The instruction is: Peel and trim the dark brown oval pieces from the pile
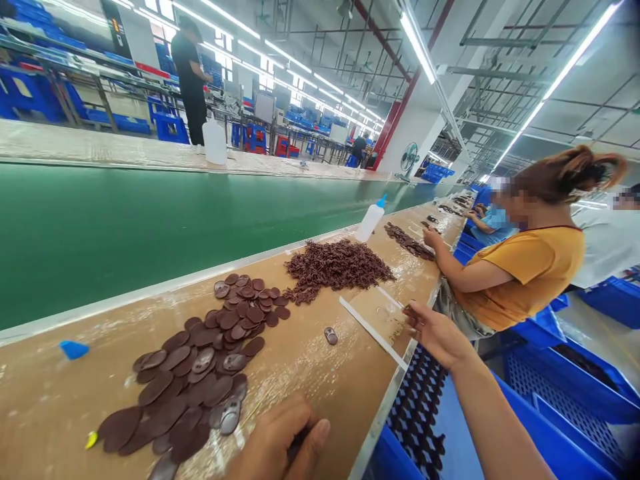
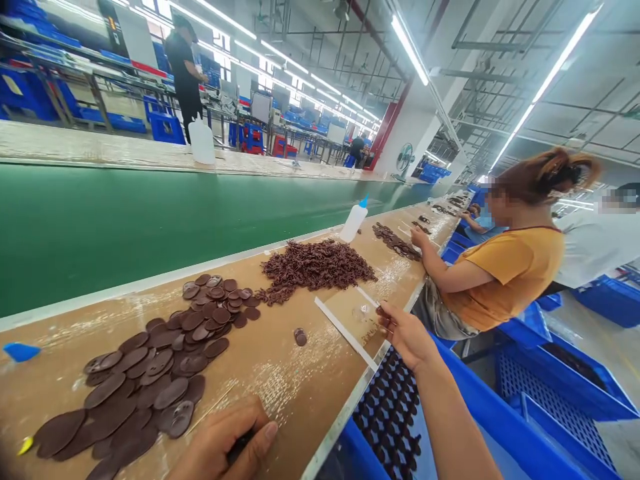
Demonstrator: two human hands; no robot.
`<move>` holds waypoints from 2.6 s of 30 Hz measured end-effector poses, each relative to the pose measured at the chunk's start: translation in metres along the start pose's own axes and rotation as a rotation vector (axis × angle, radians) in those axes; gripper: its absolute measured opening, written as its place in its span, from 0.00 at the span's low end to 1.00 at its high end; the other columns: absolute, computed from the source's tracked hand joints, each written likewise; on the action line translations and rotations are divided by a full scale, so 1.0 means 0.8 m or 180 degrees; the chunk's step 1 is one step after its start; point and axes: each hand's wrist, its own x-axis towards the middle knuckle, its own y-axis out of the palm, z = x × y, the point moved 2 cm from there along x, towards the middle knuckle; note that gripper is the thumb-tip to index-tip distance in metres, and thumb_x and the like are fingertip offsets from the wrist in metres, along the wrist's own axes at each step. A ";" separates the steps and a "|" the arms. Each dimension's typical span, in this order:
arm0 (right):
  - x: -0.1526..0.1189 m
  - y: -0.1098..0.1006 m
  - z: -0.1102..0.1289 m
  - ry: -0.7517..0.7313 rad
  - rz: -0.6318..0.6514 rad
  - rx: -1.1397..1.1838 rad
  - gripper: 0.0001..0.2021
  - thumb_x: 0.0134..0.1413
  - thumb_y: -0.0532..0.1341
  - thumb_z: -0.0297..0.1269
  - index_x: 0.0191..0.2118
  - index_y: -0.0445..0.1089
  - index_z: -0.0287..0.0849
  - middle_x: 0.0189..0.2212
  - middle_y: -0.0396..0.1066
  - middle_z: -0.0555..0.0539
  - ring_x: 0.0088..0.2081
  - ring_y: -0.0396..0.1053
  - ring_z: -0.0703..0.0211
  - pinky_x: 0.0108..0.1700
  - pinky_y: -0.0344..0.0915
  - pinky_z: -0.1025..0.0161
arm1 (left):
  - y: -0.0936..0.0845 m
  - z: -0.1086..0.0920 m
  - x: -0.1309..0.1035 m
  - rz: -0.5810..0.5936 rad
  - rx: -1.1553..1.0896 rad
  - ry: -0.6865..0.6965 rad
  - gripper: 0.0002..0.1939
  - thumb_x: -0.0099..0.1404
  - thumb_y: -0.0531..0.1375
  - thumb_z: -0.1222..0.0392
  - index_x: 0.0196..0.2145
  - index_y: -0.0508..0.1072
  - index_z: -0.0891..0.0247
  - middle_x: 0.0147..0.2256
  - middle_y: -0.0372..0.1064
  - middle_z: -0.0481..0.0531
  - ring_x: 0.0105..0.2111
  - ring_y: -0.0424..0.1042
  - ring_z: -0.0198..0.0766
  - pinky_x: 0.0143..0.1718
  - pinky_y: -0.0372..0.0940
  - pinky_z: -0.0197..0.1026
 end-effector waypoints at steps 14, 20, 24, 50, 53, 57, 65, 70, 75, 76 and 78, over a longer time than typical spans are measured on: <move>0.034 0.007 -0.020 0.0280 0.0245 -0.0336 0.02 0.54 0.68 0.29 0.31 0.77 0.37 0.26 0.76 0.47 0.27 0.73 0.63 0.24 0.72 0.71 | 0.018 0.015 -0.005 -0.0038 0.0104 0.0348 0.14 0.70 0.52 0.62 0.25 0.59 0.60 0.23 0.63 0.45 0.25 0.65 0.30 0.25 0.55 0.32; 0.037 0.004 -0.022 0.0275 0.0306 -0.0364 0.03 0.52 0.70 0.30 0.31 0.76 0.37 0.27 0.78 0.46 0.29 0.75 0.61 0.25 0.73 0.70 | 0.020 0.016 -0.006 0.0003 0.0008 0.0343 0.14 0.70 0.51 0.62 0.25 0.57 0.60 0.24 0.62 0.45 0.25 0.63 0.30 0.26 0.55 0.32; 0.037 0.003 -0.021 0.0264 0.0324 -0.0370 0.03 0.51 0.71 0.30 0.32 0.77 0.37 0.27 0.77 0.46 0.29 0.75 0.62 0.25 0.73 0.71 | 0.021 0.015 -0.007 -0.0040 -0.0014 0.0359 0.13 0.69 0.51 0.62 0.25 0.57 0.60 0.23 0.61 0.44 0.25 0.63 0.30 0.26 0.55 0.32; 0.039 0.001 -0.019 0.0314 0.0340 -0.0483 0.01 0.55 0.67 0.28 0.34 0.77 0.39 0.27 0.77 0.47 0.28 0.75 0.63 0.25 0.72 0.71 | 0.002 -0.006 0.002 0.0229 0.0180 0.0194 0.13 0.68 0.51 0.63 0.24 0.59 0.60 0.24 0.65 0.47 0.25 0.66 0.32 0.26 0.60 0.32; 0.041 0.000 -0.019 0.0320 0.0349 -0.0491 0.02 0.55 0.67 0.29 0.32 0.77 0.39 0.26 0.77 0.47 0.28 0.75 0.63 0.25 0.72 0.71 | 0.003 -0.005 0.002 0.0255 0.0190 0.0177 0.13 0.68 0.52 0.63 0.24 0.60 0.60 0.24 0.65 0.47 0.25 0.67 0.32 0.26 0.60 0.32; 0.042 0.000 -0.018 0.0329 0.0399 -0.0506 0.02 0.55 0.67 0.29 0.32 0.77 0.39 0.26 0.77 0.47 0.27 0.75 0.62 0.26 0.73 0.71 | 0.004 -0.003 0.002 0.0270 0.0185 0.0145 0.12 0.68 0.51 0.64 0.25 0.63 0.60 0.25 0.66 0.48 0.26 0.68 0.33 0.27 0.61 0.32; 0.040 0.000 -0.019 0.0338 0.0429 -0.0483 0.01 0.54 0.68 0.29 0.32 0.77 0.39 0.25 0.77 0.46 0.28 0.75 0.62 0.27 0.73 0.71 | 0.002 -0.003 0.002 0.0313 0.0126 0.0107 0.13 0.69 0.51 0.63 0.25 0.60 0.60 0.25 0.65 0.48 0.26 0.67 0.33 0.27 0.60 0.33; 0.038 0.000 -0.018 0.0315 0.0362 -0.0452 0.01 0.53 0.69 0.29 0.33 0.77 0.39 0.26 0.77 0.47 0.28 0.75 0.62 0.26 0.73 0.71 | 0.016 0.009 -0.004 0.0072 0.0031 0.0146 0.14 0.68 0.50 0.60 0.24 0.58 0.60 0.24 0.62 0.46 0.25 0.64 0.32 0.25 0.56 0.33; 0.036 0.003 -0.015 0.0282 0.0295 -0.0404 0.02 0.52 0.69 0.29 0.32 0.76 0.40 0.27 0.77 0.48 0.29 0.75 0.61 0.26 0.74 0.70 | 0.022 0.013 -0.005 0.0049 -0.0045 0.0192 0.14 0.69 0.50 0.60 0.25 0.57 0.59 0.24 0.60 0.45 0.24 0.62 0.32 0.26 0.54 0.34; 0.035 0.003 -0.015 0.0273 0.0281 -0.0396 0.02 0.52 0.69 0.29 0.33 0.77 0.40 0.27 0.77 0.48 0.29 0.76 0.61 0.27 0.74 0.70 | 0.022 0.013 -0.005 0.0046 -0.0050 0.0198 0.13 0.69 0.50 0.60 0.25 0.56 0.59 0.24 0.60 0.45 0.24 0.62 0.32 0.26 0.54 0.34; 0.035 0.004 -0.014 0.0261 0.0266 -0.0385 0.03 0.51 0.70 0.29 0.33 0.77 0.41 0.28 0.77 0.49 0.28 0.76 0.61 0.27 0.75 0.69 | 0.022 0.013 -0.006 0.0030 -0.0046 0.0222 0.13 0.68 0.50 0.61 0.25 0.56 0.59 0.24 0.60 0.45 0.25 0.62 0.32 0.26 0.54 0.34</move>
